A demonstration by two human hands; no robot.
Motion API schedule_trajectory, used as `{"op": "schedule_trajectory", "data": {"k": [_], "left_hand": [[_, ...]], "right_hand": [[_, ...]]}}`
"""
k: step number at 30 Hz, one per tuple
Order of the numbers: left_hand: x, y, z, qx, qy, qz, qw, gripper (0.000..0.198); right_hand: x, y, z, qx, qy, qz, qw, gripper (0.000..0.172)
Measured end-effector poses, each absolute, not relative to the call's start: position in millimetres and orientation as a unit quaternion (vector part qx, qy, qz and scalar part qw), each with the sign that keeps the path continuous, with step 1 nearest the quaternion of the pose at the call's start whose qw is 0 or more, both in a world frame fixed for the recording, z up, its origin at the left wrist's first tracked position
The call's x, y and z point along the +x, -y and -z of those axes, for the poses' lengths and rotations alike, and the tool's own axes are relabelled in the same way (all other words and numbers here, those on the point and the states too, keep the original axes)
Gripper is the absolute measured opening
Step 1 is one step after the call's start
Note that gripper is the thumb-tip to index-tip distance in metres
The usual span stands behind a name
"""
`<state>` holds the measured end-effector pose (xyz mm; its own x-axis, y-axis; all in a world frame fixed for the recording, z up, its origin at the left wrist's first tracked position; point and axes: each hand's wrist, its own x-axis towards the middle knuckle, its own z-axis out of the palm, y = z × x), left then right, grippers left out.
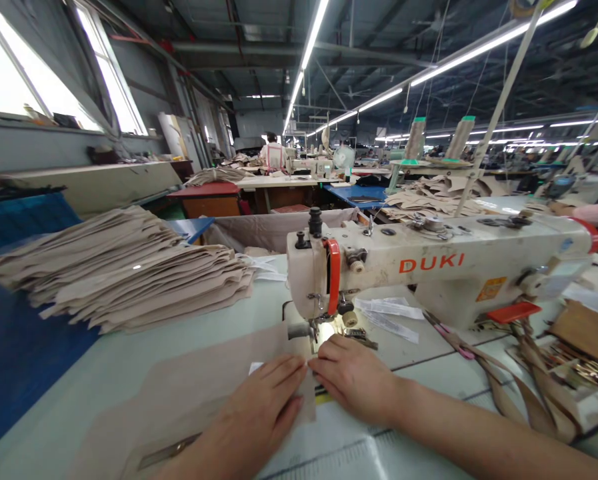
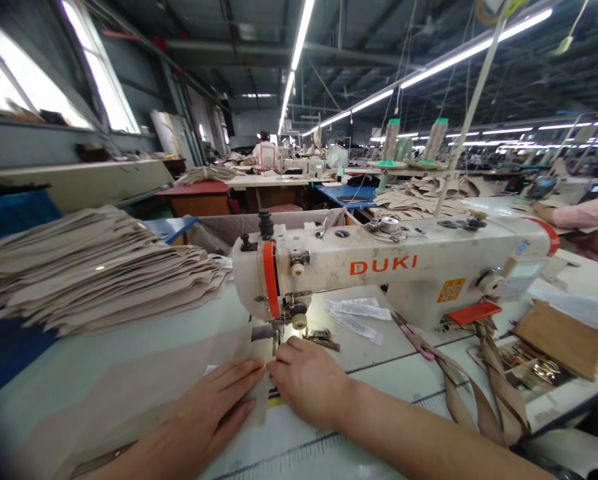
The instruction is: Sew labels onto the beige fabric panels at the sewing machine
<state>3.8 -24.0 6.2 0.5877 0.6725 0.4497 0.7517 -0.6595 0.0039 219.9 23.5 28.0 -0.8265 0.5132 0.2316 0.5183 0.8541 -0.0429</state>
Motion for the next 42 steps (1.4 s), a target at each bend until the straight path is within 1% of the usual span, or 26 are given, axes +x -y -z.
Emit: {"op": "schedule_trajectory", "data": {"k": [5, 9, 12, 18, 23, 27, 31, 37, 42], "left_hand": [[9.1, 13.3, -2.3, -0.889, 0.403, 0.196, 0.096, 0.037], [13.4, -0.5, 1.7, -0.892, 0.392, 0.198, 0.107, 0.036], [15.4, -8.8, 1.3, -0.891, 0.39, 0.212, 0.096, 0.035], [17.5, -16.5, -5.6, -0.895, 0.384, 0.216, 0.075, 0.035], [18.1, -20.8, -3.9, -0.891, 0.38, 0.233, 0.088, 0.035], [19.2, -24.2, -1.8, -0.89, 0.365, 0.251, 0.104, 0.033], [20.1, -25.5, -1.4, -0.888, 0.368, 0.249, 0.117, 0.034], [20.0, -25.9, -2.6, -0.889, 0.376, 0.241, 0.1, 0.035], [21.7, -23.9, -2.2, -0.888, 0.377, 0.243, 0.1, 0.033]], "right_hand": [[224.4, -32.3, -24.1, -0.253, 0.958, 0.035, 0.127, 0.015], [227.4, -38.4, -20.2, -0.278, 0.948, 0.032, 0.148, 0.015], [227.7, -39.7, -19.4, -0.298, 0.94, 0.032, 0.16, 0.014], [226.6, -41.0, -21.3, -0.313, 0.937, 0.036, 0.151, 0.016], [225.8, -41.0, -21.6, -0.329, 0.933, 0.035, 0.144, 0.013], [225.1, -41.5, -22.7, -0.332, 0.931, 0.042, 0.143, 0.014], [225.3, -41.6, -23.8, -0.334, 0.931, 0.045, 0.139, 0.012], [225.6, -42.0, -23.2, -0.34, 0.93, 0.026, 0.134, 0.01], [226.3, -41.3, -21.8, -0.338, 0.93, 0.025, 0.144, 0.013]]}}
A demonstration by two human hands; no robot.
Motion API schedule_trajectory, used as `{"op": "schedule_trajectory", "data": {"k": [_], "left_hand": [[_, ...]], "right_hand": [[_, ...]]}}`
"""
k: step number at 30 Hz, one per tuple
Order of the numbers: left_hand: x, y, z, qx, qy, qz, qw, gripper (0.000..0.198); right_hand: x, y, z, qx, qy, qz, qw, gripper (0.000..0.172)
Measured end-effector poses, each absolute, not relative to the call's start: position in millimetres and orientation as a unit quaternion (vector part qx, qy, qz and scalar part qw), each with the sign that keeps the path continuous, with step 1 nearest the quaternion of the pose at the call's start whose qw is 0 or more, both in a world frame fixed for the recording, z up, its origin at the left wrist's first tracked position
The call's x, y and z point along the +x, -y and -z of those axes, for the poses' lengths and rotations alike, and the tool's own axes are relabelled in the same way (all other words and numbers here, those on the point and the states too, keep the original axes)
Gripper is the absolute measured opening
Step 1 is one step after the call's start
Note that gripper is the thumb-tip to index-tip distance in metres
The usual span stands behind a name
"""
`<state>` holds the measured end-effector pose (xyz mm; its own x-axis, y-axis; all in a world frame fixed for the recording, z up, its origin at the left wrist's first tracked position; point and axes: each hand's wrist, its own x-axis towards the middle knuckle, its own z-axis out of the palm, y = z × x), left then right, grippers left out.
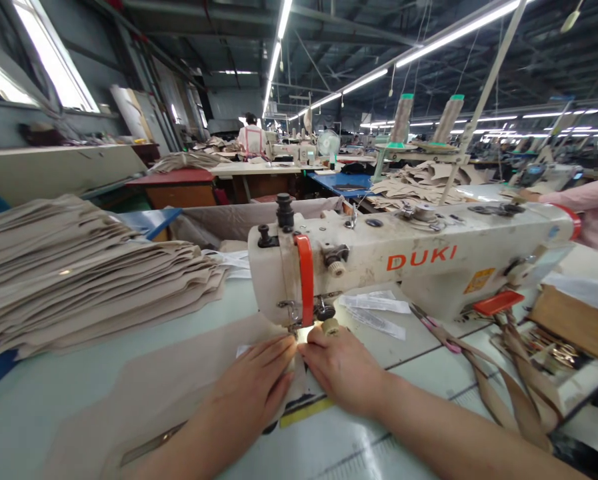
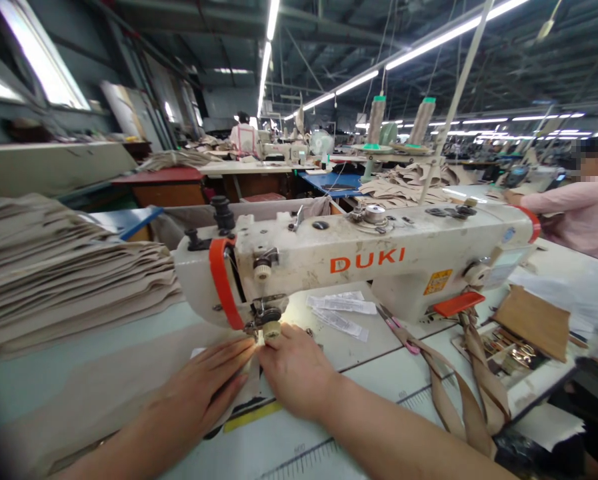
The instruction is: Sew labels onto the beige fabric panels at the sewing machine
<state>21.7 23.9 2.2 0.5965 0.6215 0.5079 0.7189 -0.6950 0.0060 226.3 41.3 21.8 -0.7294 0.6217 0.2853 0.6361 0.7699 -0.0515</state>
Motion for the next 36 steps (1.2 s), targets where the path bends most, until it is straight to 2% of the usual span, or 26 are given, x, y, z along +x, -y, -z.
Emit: {"op": "schedule_trajectory", "data": {"k": [10, 23, 26, 30, 32, 36], "left_hand": [[20.3, -21.1, -2.5, -0.886, 0.388, 0.243, 0.067, 0.032], [18.4, -35.6, -6.6, -0.871, 0.459, 0.174, 0.023, 0.034], [12.1, -23.5, -9.0, -0.866, 0.475, 0.154, 0.006, 0.037], [-4.7, 14.9, -15.0, -0.877, 0.469, 0.104, 0.001, 0.043], [-11.8, 35.7, -22.3, -0.88, 0.465, 0.091, 0.028, 0.049], [-29.4, 69.4, -36.9, -0.813, 0.532, 0.166, 0.172, 0.067]], "right_hand": [[228.0, -39.8, -19.2, -0.329, 0.932, 0.027, 0.15, 0.01], [228.3, -40.3, -14.6, -0.331, 0.928, 0.038, 0.169, 0.011], [230.6, -38.3, -12.8, -0.301, 0.931, 0.03, 0.202, 0.013], [233.2, -34.0, -7.8, -0.255, 0.922, 0.012, 0.292, 0.018], [233.8, -32.4, -6.2, -0.238, 0.919, 0.0, 0.313, 0.021], [235.4, -28.7, -7.4, -0.208, 0.921, -0.01, 0.328, 0.021]]}}
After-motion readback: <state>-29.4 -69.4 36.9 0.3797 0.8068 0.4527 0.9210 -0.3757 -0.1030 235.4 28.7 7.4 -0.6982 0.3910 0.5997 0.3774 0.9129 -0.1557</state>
